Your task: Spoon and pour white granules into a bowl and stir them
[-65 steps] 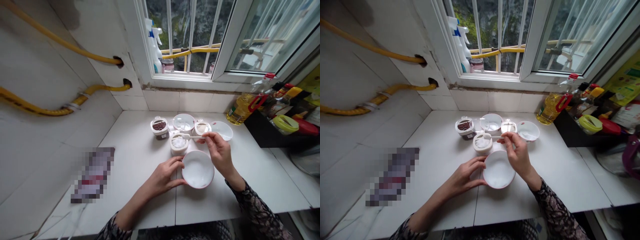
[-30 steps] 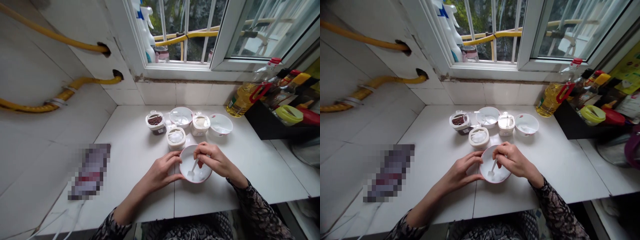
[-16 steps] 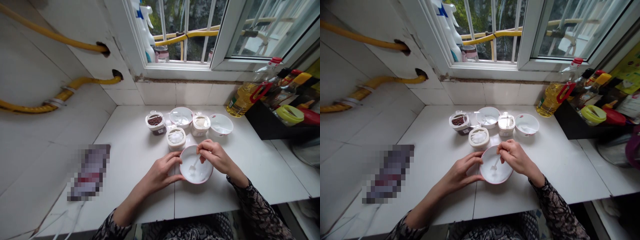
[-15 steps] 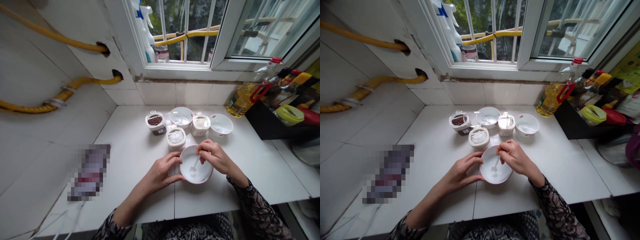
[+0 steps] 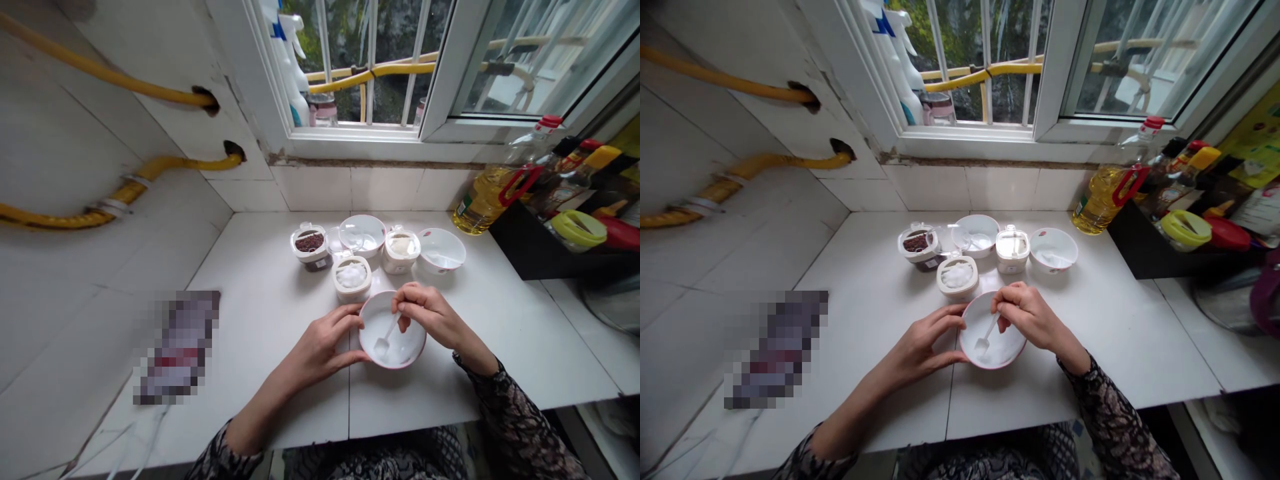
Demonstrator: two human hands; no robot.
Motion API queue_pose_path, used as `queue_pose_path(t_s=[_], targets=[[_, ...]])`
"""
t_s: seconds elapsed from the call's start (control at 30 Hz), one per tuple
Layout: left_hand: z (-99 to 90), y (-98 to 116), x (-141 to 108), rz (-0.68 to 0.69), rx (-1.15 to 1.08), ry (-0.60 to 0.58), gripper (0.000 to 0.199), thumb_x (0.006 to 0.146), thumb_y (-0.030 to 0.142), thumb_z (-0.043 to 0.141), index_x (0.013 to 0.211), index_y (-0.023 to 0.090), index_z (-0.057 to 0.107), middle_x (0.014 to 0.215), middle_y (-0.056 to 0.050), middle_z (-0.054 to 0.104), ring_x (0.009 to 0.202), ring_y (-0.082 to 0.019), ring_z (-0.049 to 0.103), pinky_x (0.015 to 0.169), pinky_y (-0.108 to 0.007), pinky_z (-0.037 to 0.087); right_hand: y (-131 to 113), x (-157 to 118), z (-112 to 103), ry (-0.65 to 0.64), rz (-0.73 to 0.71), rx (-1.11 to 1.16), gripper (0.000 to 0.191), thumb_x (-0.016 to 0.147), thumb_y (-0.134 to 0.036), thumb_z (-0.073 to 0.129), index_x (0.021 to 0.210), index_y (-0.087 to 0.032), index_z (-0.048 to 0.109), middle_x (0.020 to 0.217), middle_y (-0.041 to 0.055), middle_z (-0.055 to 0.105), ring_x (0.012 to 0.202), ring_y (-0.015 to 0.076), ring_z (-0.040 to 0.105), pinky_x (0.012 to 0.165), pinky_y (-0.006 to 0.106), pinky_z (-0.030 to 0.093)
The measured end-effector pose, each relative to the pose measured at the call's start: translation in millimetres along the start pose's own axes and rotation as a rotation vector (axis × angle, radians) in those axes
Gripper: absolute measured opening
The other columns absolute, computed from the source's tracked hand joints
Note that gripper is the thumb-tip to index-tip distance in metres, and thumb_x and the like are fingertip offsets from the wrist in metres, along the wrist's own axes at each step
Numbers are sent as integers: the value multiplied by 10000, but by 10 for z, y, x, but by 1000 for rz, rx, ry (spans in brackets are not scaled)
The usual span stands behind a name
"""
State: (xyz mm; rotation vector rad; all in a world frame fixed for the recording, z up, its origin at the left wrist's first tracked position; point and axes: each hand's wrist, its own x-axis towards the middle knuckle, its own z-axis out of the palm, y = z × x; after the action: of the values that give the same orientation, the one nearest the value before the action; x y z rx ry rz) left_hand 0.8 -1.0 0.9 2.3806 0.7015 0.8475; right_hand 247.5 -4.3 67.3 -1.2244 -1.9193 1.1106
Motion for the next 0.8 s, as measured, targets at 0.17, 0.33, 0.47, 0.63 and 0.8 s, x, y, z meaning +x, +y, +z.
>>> queue_pose_path(t_s=[0.17,0.33,0.47,0.63,0.8], targets=[[-7,0,1,-8,-9,-8,357,891,462,668,1100,199,547,1274,-163,613,1160,-277,642,881,-412,582,16,-5,23,2,-7,-111,224,873,-117,441,768,-215,613,568,0,655,824,209,592,871,382,447],[-10,10,3,-15,-15,-6,350,892,463,665,1089,196,552,1266,-162,619,1163,-277,640,886,-416,579,-15,-9,50,-46,-6,-65,217,868,-138,436,776,-215,616,556,3,649,862,216,607,893,389,452],[-5,11,3,-15,-8,-5,356,891,466,666,1092,198,546,1260,-164,623,1160,-281,642,879,-417,579,-12,-4,12,15,30,37,202,854,-177,453,740,-216,615,552,-6,656,710,188,612,867,384,463],[-4,10,7,-13,-8,4,355,881,468,677,1075,198,551,1259,-161,628,1152,-278,645,876,-403,576,101,27,-39,89,179,343,141,816,-256,532,740,-183,625,518,-9,629,516,149,577,612,303,485],[11,1,-3,-24,-32,3,354,880,466,680,1081,208,547,1289,-156,614,1174,-271,630,895,-385,561,102,89,-69,252,143,430,144,822,-303,585,771,-175,628,556,11,655,552,168,614,649,325,515]])
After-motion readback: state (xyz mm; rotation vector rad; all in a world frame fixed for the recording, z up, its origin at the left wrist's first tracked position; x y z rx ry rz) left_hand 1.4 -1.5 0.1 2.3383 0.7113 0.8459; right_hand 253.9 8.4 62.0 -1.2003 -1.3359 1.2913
